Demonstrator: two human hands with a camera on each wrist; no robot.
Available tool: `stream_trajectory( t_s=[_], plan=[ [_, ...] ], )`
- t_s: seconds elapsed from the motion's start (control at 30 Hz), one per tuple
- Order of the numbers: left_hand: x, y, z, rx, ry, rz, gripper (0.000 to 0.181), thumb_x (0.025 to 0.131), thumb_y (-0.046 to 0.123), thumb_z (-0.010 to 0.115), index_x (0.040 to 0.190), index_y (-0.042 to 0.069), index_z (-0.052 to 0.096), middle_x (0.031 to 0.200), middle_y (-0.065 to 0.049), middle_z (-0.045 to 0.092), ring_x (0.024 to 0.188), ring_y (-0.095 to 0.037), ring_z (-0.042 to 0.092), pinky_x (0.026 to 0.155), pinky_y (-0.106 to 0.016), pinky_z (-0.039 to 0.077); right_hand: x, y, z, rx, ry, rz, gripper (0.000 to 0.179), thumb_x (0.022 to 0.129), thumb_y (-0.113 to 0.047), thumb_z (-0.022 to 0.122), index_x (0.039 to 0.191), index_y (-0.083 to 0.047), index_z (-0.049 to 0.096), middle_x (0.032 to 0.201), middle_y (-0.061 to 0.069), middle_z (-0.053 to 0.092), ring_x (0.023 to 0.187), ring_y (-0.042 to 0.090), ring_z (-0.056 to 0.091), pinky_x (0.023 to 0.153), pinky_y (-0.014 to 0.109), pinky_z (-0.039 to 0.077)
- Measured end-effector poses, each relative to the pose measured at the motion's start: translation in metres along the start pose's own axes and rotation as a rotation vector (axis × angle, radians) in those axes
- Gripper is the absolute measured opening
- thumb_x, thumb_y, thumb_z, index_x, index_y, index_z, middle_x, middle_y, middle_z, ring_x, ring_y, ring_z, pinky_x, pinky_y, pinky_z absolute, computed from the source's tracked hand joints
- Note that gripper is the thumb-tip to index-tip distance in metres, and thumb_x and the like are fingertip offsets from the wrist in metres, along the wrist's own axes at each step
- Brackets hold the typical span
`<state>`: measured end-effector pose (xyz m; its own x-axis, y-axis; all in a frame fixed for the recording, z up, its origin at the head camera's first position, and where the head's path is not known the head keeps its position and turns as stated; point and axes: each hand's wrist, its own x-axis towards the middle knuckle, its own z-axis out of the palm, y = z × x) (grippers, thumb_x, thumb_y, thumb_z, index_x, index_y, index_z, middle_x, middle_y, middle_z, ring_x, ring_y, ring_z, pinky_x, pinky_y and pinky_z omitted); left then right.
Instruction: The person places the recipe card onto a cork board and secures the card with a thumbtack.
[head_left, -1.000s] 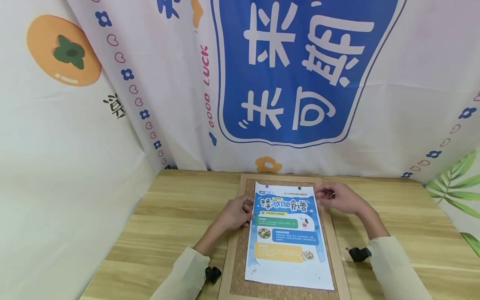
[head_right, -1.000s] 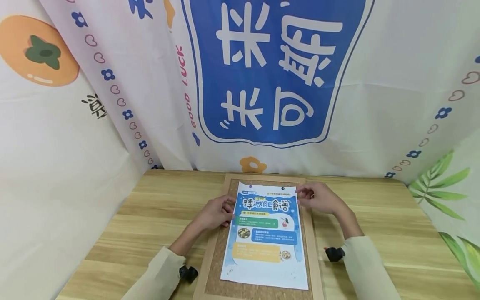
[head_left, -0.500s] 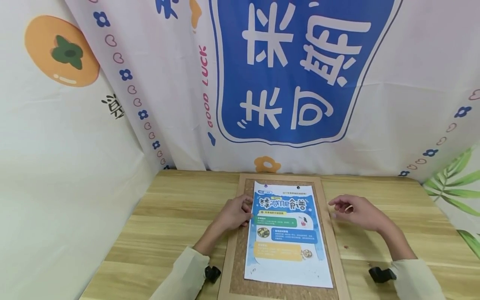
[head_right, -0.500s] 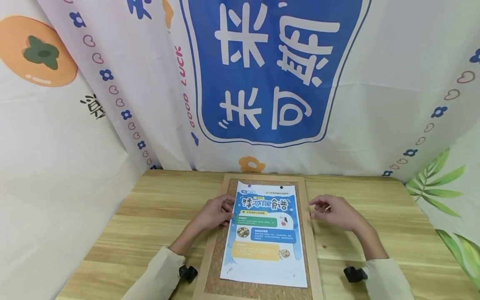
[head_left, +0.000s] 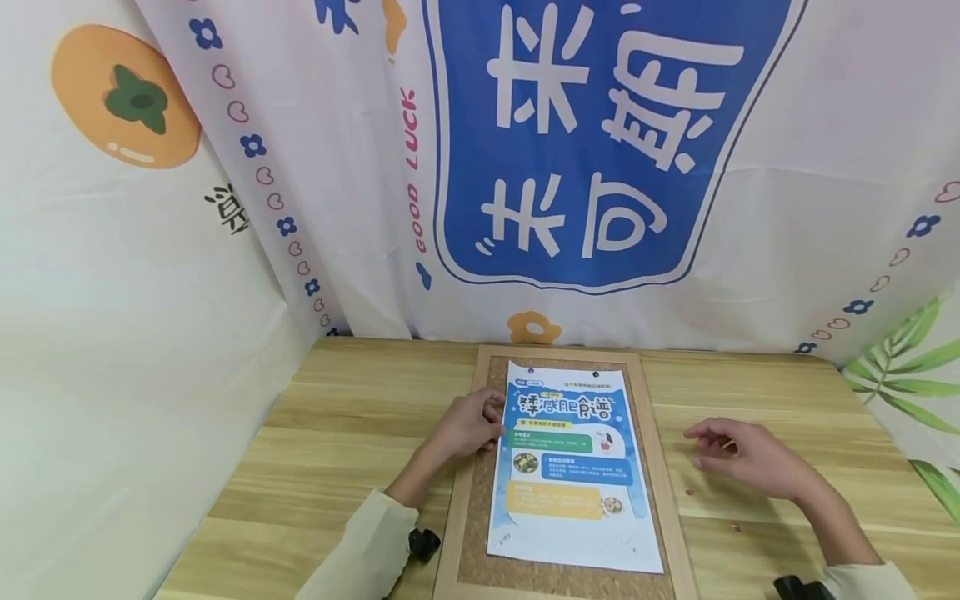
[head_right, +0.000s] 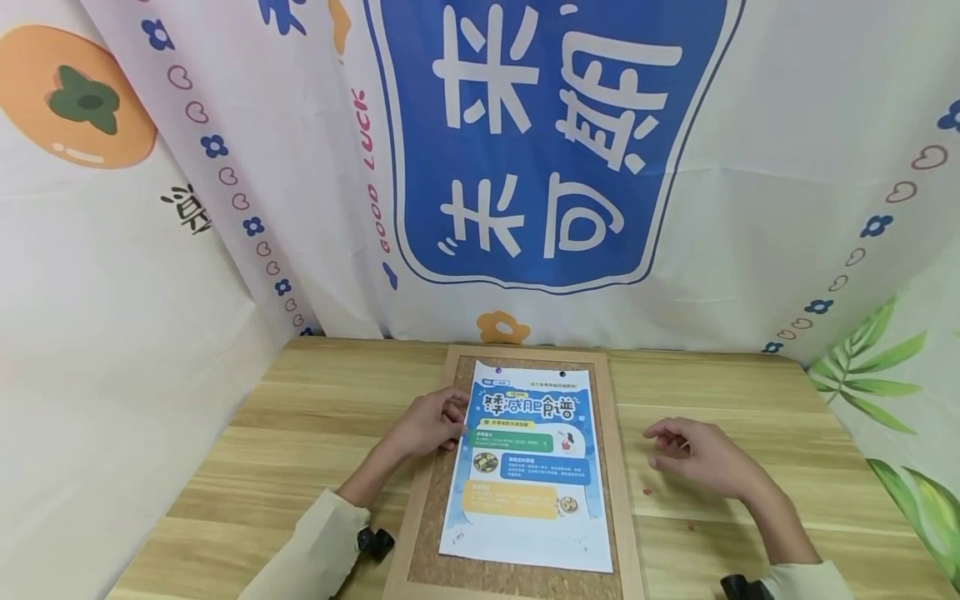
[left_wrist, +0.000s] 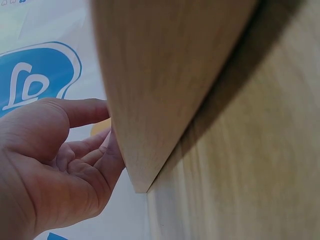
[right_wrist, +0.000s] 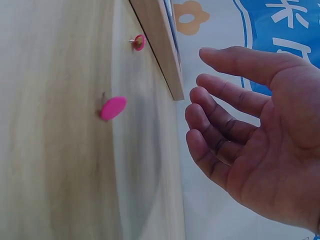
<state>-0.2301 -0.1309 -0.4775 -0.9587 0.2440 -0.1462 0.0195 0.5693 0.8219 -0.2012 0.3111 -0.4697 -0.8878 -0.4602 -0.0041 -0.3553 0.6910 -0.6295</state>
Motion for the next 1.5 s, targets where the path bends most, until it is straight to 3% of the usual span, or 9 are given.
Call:
stream_trajectory(
  t_s=[0.83,1.23,1.5],
  plan=[
    [0.002,-0.001,-0.001,-0.012,-0.018,-0.018,0.044,0.1,-0.002,0.07,0.142,0.001,0.058,0.098,-0.012,0.069,0.068,-0.017,0.067,0.061,-0.027,0.059,-0.02,0.002,0.015,0.079,-0.067,-0.005,0.034,0.096,-0.019,0.079,0.122,0.001,0.072,0.1,0.0,0.071,0.089,-0.003,0.061,0.077,0.021,0.059],
    [0.004,-0.005,-0.001,-0.009,-0.017,0.005,0.044,0.099,-0.002,0.07,0.142,-0.001,0.058,0.097,-0.011,0.069,0.067,-0.016,0.067,0.058,-0.025,0.058,-0.024,0.004,0.021,0.127,-0.097,-0.028,0.026,0.098,-0.017,0.077,0.118,-0.001,0.072,0.099,-0.001,0.072,0.088,-0.002,0.062,0.073,0.022,0.058],
    [0.003,-0.002,-0.002,-0.005,-0.018,0.027,0.044,0.099,-0.003,0.07,0.141,-0.002,0.059,0.095,-0.011,0.07,0.064,-0.016,0.067,0.057,-0.027,0.057,-0.034,0.01,0.017,0.125,-0.114,0.022,0.027,0.1,-0.017,0.076,0.121,0.0,0.071,0.101,0.002,0.071,0.087,-0.003,0.061,0.072,0.023,0.058]
  ],
)
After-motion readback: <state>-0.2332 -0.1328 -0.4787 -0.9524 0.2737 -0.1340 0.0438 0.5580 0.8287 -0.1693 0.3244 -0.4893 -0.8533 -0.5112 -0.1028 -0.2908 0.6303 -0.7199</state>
